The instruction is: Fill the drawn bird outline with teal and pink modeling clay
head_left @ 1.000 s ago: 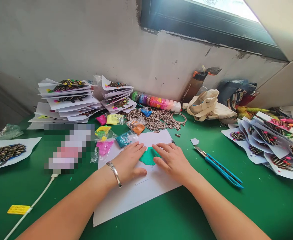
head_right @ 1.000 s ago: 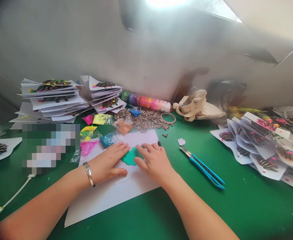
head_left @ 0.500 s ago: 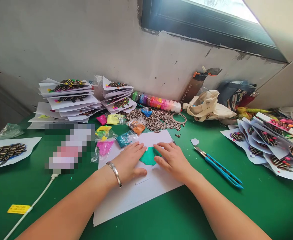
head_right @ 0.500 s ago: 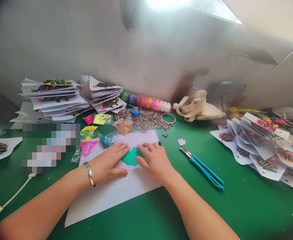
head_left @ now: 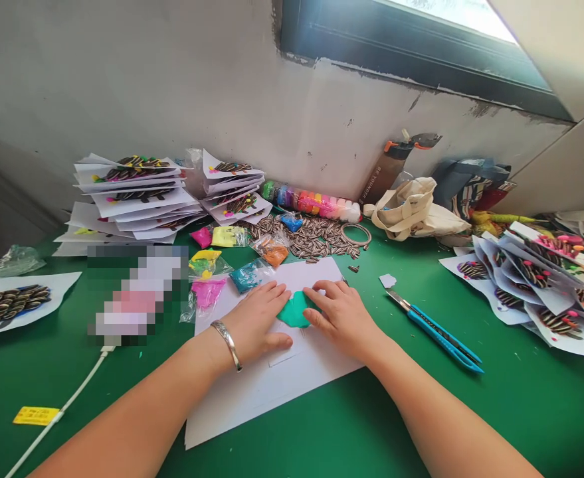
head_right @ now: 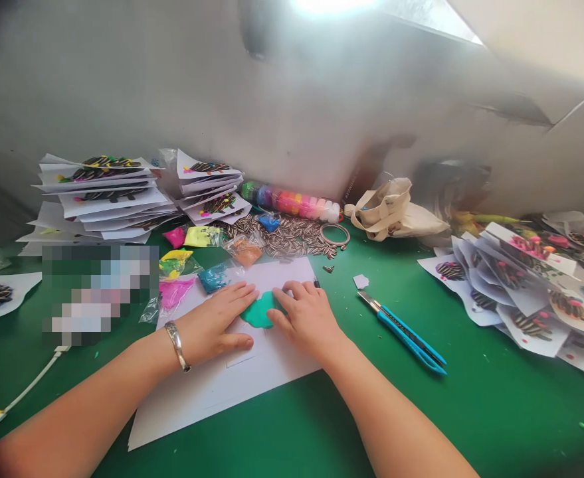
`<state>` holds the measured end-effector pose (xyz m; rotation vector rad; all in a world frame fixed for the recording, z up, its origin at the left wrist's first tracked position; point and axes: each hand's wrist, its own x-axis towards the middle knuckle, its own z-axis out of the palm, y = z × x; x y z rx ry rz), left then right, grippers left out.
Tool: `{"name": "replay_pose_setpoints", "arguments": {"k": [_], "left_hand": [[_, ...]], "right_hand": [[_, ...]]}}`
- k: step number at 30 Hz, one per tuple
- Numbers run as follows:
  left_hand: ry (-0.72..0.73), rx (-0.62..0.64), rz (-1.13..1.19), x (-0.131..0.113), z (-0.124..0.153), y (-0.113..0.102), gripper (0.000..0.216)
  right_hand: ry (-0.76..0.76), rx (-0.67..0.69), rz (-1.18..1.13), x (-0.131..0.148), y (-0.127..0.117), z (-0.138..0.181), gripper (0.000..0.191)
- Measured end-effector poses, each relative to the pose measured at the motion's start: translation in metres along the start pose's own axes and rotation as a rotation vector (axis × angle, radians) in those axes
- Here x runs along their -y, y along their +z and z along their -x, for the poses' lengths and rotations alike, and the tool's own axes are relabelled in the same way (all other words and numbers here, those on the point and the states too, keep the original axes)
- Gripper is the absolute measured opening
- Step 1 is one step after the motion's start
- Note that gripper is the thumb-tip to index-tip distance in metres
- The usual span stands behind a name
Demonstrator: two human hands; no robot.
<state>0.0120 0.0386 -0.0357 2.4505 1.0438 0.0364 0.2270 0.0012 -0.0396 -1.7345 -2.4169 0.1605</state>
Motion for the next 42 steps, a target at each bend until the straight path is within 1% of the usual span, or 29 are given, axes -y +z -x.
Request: {"name": "replay_pose_setpoints", "arguments": {"k": [4,10,13,17,24,30,37,42], "left_hand": [[0.009,-0.004,0.009,0.001,0.001,0.001,0.076],[0.003,-0.004,0.004,0.001,0.000,0.000,0.077],[-0.004,0.012,-0.009,0.000,-0.001,0.000,0.078],[-0.012,0.021,-0.006,-0.001,0.000,0.000,0.079],[-0.006,0.023,-0.018,-0.001,-0.001,-0.001,0.078],[-0.010,0.026,-0.028,-0.001,-0.001,-0.001,0.080],[-0.001,0.016,-0.027,-0.001,0.000,-0.001,0.078],[-0.009,0.024,-0.026,-0.001,0.000,-0.002,0.080]], "right_hand": [[-0.003,0.005,-0.046,-0.005,0.001,0.001,0.047],[-0.012,-0.012,0.005,0.000,0.002,0.000,0.039],[-0.011,-0.002,-0.019,0.000,0.002,0.000,0.039],[0.015,-0.005,-0.030,0.001,0.002,0.000,0.044],[0.026,-0.001,0.020,0.006,0.003,-0.001,0.038],[0.024,-0.008,0.020,0.009,0.002,0.000,0.048],[0.017,0.007,0.063,0.015,-0.001,0.000,0.041],[0.028,-0.014,0.039,0.014,0.000,0.001,0.047]]}}
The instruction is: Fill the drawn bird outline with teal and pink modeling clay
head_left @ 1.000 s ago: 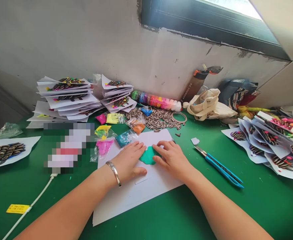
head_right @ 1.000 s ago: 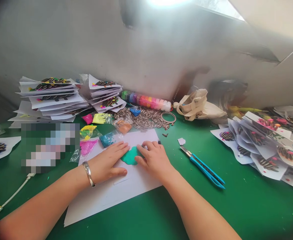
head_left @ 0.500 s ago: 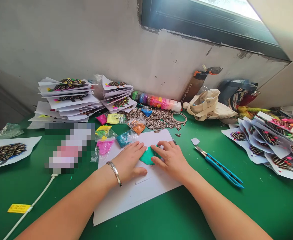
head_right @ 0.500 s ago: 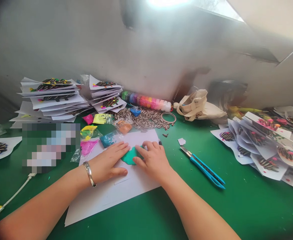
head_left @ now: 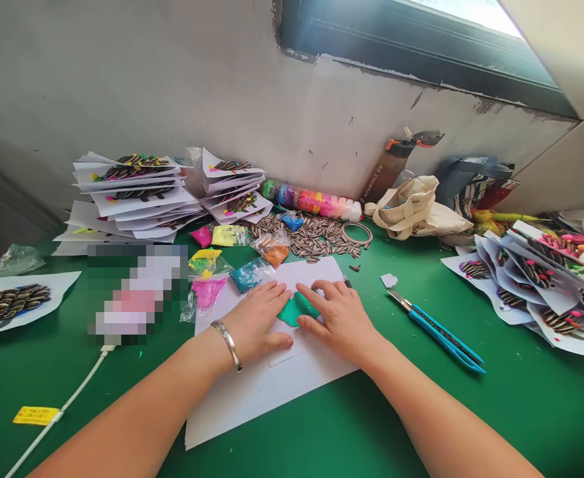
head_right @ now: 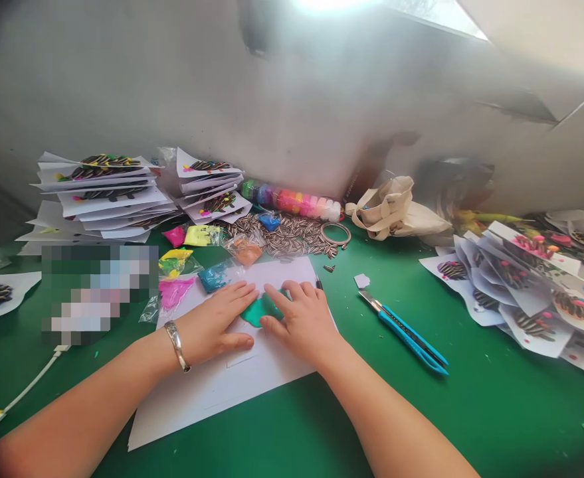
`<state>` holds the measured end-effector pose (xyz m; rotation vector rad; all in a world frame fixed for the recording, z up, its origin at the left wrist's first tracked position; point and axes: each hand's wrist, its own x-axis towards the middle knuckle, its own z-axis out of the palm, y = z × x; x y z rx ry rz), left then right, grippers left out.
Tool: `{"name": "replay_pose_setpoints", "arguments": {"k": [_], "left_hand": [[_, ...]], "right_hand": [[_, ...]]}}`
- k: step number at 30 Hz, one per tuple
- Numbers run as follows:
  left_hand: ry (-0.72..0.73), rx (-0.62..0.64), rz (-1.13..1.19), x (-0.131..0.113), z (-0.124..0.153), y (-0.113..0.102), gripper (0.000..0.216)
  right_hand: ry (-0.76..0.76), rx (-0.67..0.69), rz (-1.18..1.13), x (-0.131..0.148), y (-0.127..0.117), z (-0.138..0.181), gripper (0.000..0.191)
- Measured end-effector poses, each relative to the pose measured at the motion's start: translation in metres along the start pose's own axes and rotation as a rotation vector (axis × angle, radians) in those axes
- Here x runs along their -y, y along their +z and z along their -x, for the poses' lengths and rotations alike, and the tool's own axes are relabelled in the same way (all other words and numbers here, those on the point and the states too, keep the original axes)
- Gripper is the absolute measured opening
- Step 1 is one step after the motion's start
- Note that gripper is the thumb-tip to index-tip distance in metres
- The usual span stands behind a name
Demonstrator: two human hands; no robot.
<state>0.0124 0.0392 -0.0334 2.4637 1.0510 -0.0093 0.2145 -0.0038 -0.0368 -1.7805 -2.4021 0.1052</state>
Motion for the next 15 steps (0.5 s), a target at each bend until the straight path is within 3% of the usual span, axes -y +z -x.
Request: {"name": "replay_pose_setpoints", "arguments": {"k": [7,15], "left_hand": [[0.005,-0.006,-0.012,-0.0001,0.0004,0.0011,0.078],[-0.016,0.006,0.019,-0.0003,0.0010,0.0017,0.083]], "right_hand": [[-0.001,0.004,0.008,0.0003,-0.0005,-0.0010,0.041],[-0.025,-0.009,-0.004,0.0001,-0.0029,0.0082,0.051]]}}
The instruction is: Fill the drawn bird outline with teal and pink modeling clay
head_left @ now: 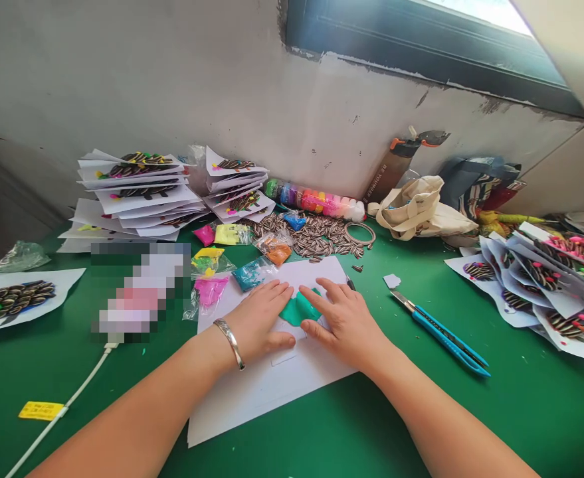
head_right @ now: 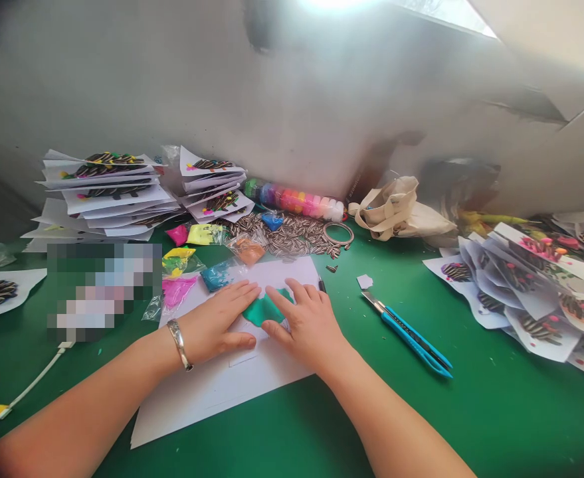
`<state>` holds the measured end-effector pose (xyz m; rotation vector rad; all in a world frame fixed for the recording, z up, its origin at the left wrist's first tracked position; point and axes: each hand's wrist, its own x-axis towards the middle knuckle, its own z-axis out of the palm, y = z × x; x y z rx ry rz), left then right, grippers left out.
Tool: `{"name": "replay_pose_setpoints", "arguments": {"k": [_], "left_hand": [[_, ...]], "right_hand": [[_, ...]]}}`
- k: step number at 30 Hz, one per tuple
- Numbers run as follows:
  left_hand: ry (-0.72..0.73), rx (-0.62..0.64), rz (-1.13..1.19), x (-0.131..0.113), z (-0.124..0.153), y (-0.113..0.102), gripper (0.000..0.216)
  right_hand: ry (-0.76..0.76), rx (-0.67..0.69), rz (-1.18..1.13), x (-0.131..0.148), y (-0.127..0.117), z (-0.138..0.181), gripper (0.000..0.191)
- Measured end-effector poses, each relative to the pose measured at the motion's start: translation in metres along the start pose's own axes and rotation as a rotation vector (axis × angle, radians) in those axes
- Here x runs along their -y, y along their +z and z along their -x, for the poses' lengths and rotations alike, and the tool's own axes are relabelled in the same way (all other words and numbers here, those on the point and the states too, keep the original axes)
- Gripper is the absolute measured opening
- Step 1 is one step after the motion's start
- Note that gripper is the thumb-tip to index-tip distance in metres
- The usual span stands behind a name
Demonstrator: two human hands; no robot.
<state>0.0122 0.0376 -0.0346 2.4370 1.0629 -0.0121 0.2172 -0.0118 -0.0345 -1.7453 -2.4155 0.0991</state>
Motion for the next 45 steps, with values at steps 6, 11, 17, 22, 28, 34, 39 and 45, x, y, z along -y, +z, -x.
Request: {"name": "replay_pose_setpoints", "arguments": {"k": [6,11,17,22,28,34,39,45], "left_hand": [[-0.019,-0.038,0.014,0.001,-0.001,0.002,0.086],[-0.010,-0.036,-0.005,0.000,-0.001,0.001,0.081],[-0.006,-0.041,-0.001,-0.001,-0.001,-0.001,0.079],[0.005,-0.046,0.020,0.001,-0.002,0.000,0.080],[0.004,-0.049,0.039,0.001,-0.001,0.000,0.080],[-0.008,-0.045,0.043,0.000,-0.001,0.000,0.081],[-0.002,-0.035,0.008,0.001,-0.002,0.000,0.080],[0.011,-0.049,0.030,0.001,-0.001,0.000,0.080]], "right_hand": [[-0.061,0.000,-0.014,0.007,-0.002,0.006,0.045],[-0.055,0.018,-0.008,0.009,0.001,0.003,0.044],[-0.028,0.004,0.003,0.014,0.001,-0.003,0.039],[-0.008,-0.005,-0.033,0.008,0.002,-0.005,0.040],[-0.013,0.004,-0.036,0.005,0.003,-0.005,0.040],[-0.009,-0.009,-0.005,0.009,0.003,-0.007,0.038],[0.002,0.007,-0.045,0.004,0.005,-0.007,0.041],[0.007,-0.013,-0.007,0.009,0.006,-0.007,0.040]]}}
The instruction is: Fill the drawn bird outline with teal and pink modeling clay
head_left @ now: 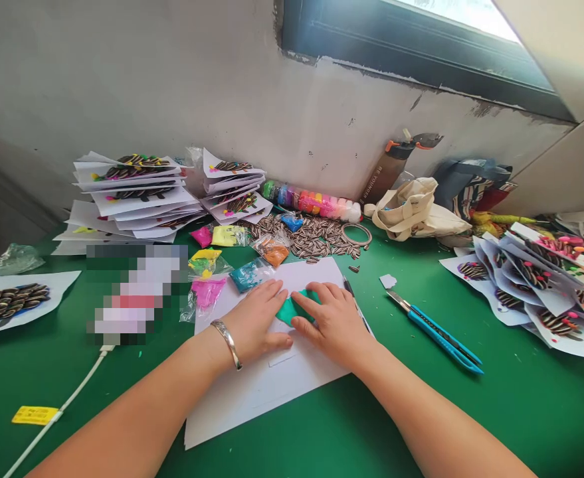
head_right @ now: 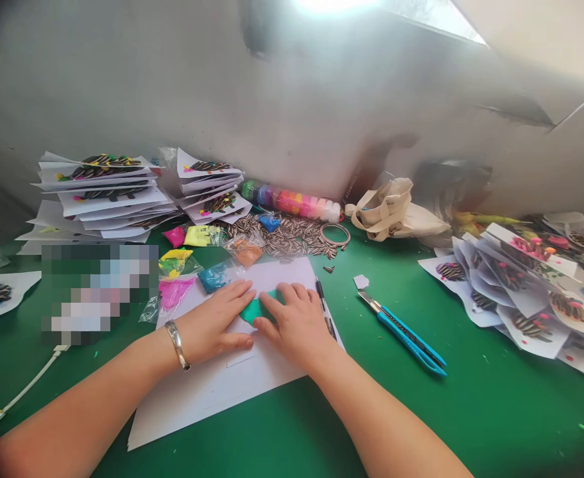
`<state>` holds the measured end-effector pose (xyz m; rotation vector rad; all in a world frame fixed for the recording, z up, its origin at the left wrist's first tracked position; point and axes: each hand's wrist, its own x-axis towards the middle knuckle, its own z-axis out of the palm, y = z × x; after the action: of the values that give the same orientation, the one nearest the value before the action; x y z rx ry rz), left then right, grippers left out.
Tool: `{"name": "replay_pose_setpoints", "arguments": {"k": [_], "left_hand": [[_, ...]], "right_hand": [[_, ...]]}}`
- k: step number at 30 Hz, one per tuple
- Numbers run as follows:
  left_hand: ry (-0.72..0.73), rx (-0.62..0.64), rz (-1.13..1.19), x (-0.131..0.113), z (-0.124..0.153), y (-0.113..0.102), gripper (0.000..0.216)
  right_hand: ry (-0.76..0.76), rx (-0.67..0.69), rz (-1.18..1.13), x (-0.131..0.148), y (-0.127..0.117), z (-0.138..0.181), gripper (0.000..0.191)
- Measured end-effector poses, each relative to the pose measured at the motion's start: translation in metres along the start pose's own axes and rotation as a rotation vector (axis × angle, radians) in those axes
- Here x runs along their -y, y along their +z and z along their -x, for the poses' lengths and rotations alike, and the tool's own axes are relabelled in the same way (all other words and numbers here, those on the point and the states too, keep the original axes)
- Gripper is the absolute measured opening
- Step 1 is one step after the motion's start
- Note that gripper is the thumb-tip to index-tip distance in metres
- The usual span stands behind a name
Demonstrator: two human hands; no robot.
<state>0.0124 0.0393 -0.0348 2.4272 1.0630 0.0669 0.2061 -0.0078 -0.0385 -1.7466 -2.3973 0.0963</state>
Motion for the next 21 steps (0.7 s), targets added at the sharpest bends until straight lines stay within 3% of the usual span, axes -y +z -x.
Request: {"name": "replay_pose_setpoints", "arguments": {"k": [21], "left_hand": [[0.006,-0.027,0.037,0.0035,0.0009,0.0034,0.079]], "right_hand": [[-0.029,0.020,-0.013,0.0016,-0.0036,0.0062,0.044]]}}
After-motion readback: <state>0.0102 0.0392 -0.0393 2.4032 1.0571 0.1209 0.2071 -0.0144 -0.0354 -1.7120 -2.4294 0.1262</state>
